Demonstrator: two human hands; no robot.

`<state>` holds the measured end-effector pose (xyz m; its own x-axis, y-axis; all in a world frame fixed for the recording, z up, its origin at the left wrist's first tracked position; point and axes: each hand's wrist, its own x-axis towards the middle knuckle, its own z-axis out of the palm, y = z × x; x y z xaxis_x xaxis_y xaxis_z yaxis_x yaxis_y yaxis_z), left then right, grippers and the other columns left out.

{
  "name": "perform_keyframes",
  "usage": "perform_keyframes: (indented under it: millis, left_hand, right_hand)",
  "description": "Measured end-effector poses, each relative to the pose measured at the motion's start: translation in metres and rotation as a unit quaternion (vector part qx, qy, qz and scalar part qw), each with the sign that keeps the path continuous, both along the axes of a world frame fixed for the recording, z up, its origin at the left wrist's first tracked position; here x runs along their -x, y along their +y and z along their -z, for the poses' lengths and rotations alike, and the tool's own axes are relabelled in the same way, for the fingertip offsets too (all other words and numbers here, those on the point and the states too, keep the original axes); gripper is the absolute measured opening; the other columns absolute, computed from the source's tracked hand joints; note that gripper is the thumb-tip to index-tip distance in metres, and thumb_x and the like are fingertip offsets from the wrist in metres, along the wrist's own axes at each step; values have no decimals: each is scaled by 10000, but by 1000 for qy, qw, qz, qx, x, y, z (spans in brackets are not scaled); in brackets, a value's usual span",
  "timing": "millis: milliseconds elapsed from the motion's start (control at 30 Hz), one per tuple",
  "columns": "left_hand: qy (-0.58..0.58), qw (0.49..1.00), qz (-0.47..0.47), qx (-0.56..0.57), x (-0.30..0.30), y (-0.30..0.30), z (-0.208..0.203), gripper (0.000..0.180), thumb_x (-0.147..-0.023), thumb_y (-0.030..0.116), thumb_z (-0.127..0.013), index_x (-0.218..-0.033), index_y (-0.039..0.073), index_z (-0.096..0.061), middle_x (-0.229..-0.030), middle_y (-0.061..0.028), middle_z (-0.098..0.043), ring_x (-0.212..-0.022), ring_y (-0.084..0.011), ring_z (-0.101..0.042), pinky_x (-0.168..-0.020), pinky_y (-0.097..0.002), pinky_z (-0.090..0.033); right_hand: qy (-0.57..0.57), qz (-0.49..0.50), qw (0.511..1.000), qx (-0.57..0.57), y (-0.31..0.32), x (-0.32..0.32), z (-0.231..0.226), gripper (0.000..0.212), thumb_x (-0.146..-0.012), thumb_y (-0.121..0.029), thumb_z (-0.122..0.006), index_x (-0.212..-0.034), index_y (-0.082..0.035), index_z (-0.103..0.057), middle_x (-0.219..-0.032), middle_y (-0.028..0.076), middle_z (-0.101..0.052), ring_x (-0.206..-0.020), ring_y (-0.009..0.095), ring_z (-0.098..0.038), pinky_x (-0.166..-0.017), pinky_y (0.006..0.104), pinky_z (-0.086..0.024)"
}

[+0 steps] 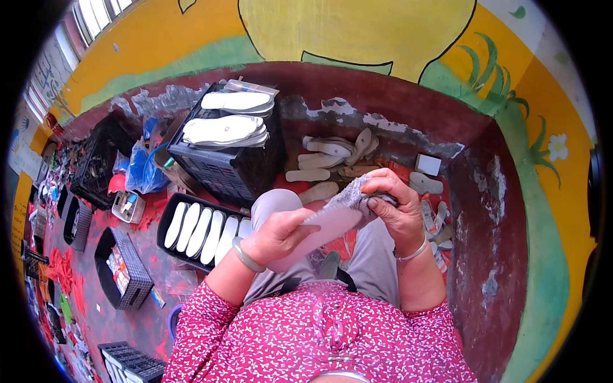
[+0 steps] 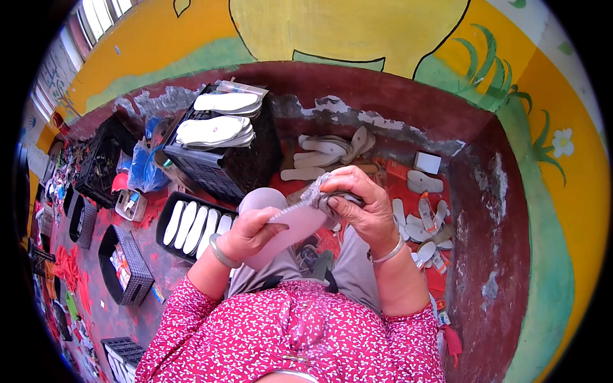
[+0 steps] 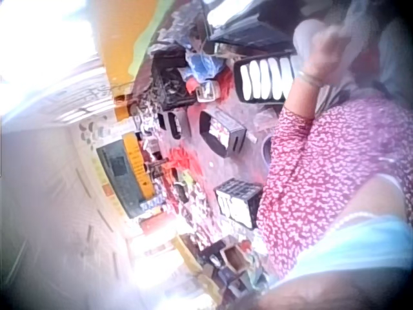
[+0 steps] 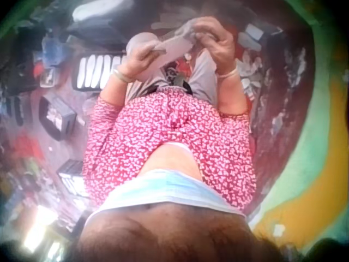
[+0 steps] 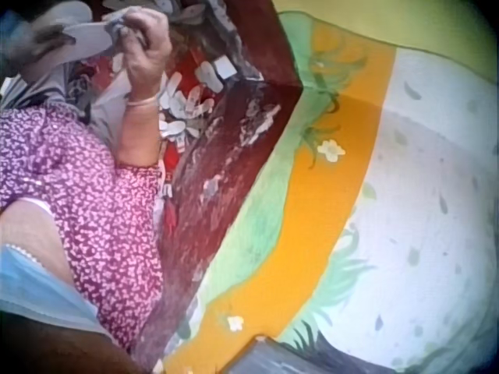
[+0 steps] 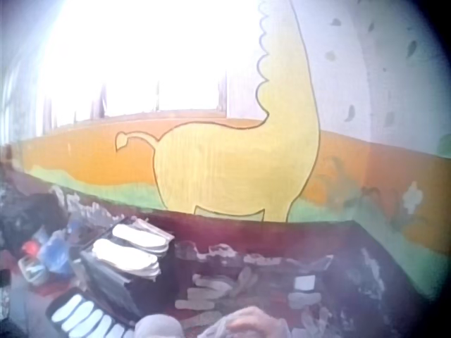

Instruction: The person picks up white shoe insoles one at a time, wipes the surface of each with a small grey cloth, and places them into a black plastic crate.

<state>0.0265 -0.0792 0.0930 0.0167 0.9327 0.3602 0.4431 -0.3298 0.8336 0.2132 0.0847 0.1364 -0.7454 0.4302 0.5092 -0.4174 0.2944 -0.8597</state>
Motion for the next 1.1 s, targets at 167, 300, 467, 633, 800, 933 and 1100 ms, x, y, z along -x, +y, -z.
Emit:
perform_keyframes:
  millis: [167,300,467,633,800,933,1100]
  left_hand:
    - [132,989,30,-62,-16,3,4,167,-804,60,-620,-936,22,-525,-737,-176,-572,-722,-369,-577,-627,-425,-453]
    - [234,969,-41,-60,-12,1,-1,191,-741,-4,-617,-913,3,-533,-699,-139,-551,-666,-328,-573,-600,-402,-458]
    - [350,927,-112,-69,-14,3,-8,114,-751,29,-606,-827,40,-522,-639,-83,-507,-586,-275,-533,-552,-387,-430]
    - [359,916,-129,-120,-15,6,-3,101,-716,47,-580,-758,65,-490,-609,-74,-508,-584,-245,-534,-553,-348,-423]
    - [331,923,-148,-133,-17,0,-11,117,-693,36,-590,-755,68,-496,-602,-69,-511,-566,-242,-529,-555,-342,-424]
    - [324,923,-152,-142,-14,-2,-3,134,-705,-17,-601,-797,56,-537,-595,-64,-490,-548,-245,-511,-543,-341,-416]
    - [377,899,-189,-120,-3,-8,-5,90,-729,27,-602,-766,62,-528,-601,-50,-504,-570,-223,-522,-551,-335,-411]
  right_hand:
    - [-137,-154,964,-166,-7,2,-18,234,-745,23,-663,-973,-28,-649,-975,81,-573,-885,183,-577,-760,267,-464]
    - [-81,21,990,-109,-4,-5,-23,245,-741,8,-668,-983,-25,-648,-966,87,-590,-881,190,-589,-761,279,-474]
    - [-99,56,944,-311,-20,1,-31,290,-724,-46,-692,-1007,-41,-630,-974,124,-592,-877,266,-594,-754,339,-490]
    - [-126,102,902,-400,-37,17,-8,262,-726,-100,-681,-979,-90,-614,-969,103,-596,-913,276,-583,-771,363,-434]
    - [-124,59,921,-365,-25,7,-13,239,-723,-78,-669,-957,-98,-623,-918,89,-607,-853,277,-590,-716,365,-445]
    - [-183,52,919,-346,-14,-5,-9,224,-721,-60,-662,-941,-94,-632,-885,87,-609,-790,279,-583,-671,357,-457]
    - [-216,154,892,-365,9,-24,-16,233,-715,-45,-671,-944,-59,-632,-910,98,-617,-795,278,-598,-664,342,-477]
